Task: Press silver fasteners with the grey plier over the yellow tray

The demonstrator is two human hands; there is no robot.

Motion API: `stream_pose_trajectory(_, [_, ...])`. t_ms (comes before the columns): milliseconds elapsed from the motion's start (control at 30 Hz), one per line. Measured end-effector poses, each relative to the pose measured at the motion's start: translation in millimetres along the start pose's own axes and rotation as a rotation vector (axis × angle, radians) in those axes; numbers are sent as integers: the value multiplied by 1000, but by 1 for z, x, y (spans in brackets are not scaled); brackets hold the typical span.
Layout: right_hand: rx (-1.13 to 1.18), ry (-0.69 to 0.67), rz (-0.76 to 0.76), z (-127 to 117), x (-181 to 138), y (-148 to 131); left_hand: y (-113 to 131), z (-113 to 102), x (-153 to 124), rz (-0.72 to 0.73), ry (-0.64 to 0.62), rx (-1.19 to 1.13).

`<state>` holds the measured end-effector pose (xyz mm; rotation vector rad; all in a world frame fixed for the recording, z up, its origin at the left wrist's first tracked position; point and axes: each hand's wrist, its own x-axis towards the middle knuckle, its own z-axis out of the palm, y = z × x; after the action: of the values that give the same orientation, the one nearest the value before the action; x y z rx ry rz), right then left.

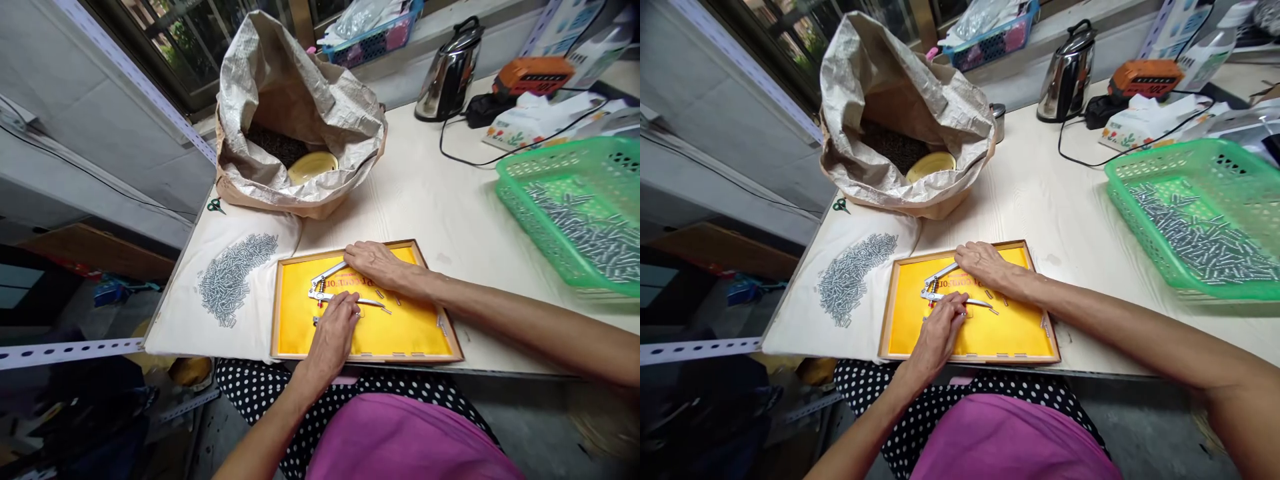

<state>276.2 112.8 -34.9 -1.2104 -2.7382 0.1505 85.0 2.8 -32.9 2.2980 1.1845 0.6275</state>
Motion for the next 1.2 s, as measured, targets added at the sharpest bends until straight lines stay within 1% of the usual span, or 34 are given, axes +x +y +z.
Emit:
stream_pose_trajectory(133, [-23,38,55,4,-1,2,3,-3,-2,-6,-1,-68])
stream_pose_trajectory(267, [-8,47,48,-3,-6,-1,8,-17,-3,-78,-26,-195])
stream_pose_trajectory(300, [-8,48,39,-6,-8,-2,8,-23,-4,-120,-3,-232])
stream_pose_trajectory(333, [-12,56,33,-9,-10,-3,8,-29,-5,-179,46,-261])
stream_pose_trajectory(433, [-31,95,21,-18,-16,-5,0,-49,-11,-435,255,-321])
stream_pose_trajectory(467, [-37,105,16,-21,-18,-6,-3,-53,-14,-517,288,-351])
stream_pose_trajectory(500, [-40,113,11,-23,-19,-6,-7,-57,-17,-589,288,-391])
stream_pose_trajectory(567, [-40,120,-4,-25,-20,-7,-13,-60,-23,-692,240,-480])
stream_pose_trajectory(667, [-21,119,-44,-24,-19,-8,-16,-59,-29,-790,192,-567])
stream_pose_trajectory(767, [-10,110,-66,-20,-18,-10,-15,-55,-30,-857,136,-595])
stream_pose_trajectory(867, [-16,111,-56,-18,-17,-12,-12,-54,-29,-902,91,-589])
stream_pose_trajectory(967, [-36,109,-49,-18,-18,-12,-10,-54,-27,-926,74,-566])
stream_pose_trajectory(1200, [-67,53,-53,-17,-18,-14,-13,-55,-26,-949,-5,-424])
